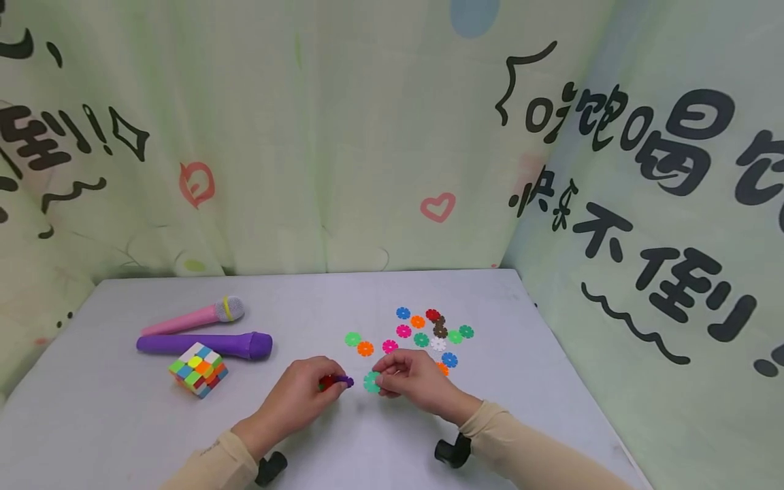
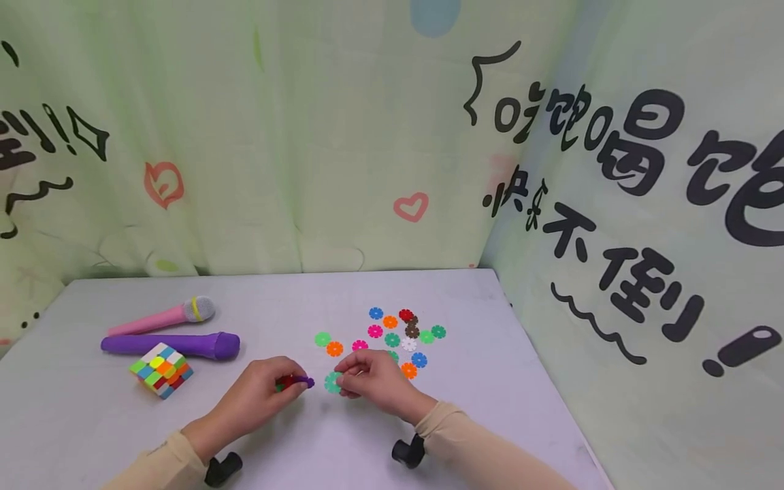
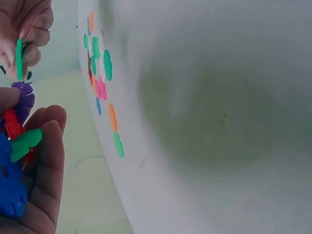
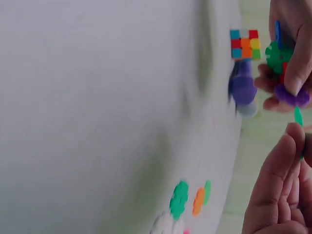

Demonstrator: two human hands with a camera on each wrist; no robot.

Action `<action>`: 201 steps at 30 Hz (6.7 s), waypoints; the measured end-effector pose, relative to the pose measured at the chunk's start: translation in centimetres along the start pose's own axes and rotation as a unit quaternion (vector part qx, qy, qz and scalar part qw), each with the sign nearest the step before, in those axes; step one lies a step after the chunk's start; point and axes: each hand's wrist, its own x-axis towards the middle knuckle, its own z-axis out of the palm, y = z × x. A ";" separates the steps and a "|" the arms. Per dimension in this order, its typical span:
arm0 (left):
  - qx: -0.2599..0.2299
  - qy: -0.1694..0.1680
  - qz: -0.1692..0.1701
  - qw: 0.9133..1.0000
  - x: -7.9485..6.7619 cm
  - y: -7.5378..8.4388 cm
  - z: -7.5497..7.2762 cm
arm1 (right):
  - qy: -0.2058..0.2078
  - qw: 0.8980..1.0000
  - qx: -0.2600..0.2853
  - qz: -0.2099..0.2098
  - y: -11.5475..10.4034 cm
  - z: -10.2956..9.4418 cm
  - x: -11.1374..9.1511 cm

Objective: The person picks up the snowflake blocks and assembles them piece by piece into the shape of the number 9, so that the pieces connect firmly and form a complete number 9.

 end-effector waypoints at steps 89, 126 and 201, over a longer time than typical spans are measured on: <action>0.002 -0.088 -0.031 0.996 -0.1 -1.2 -0.1 | 0.020 0.911 -0.409 -0.058 3.9 -3.2 0.8; 0.001 -0.077 -0.051 0.996 0.4 0.3 0.2 | 0.064 0.959 -0.222 -0.166 0.1 2.9 -0.5; -0.010 -0.080 -0.052 0.995 0.1 -2.1 0.7 | 0.015 0.935 -0.354 -0.022 2.5 -0.5 2.5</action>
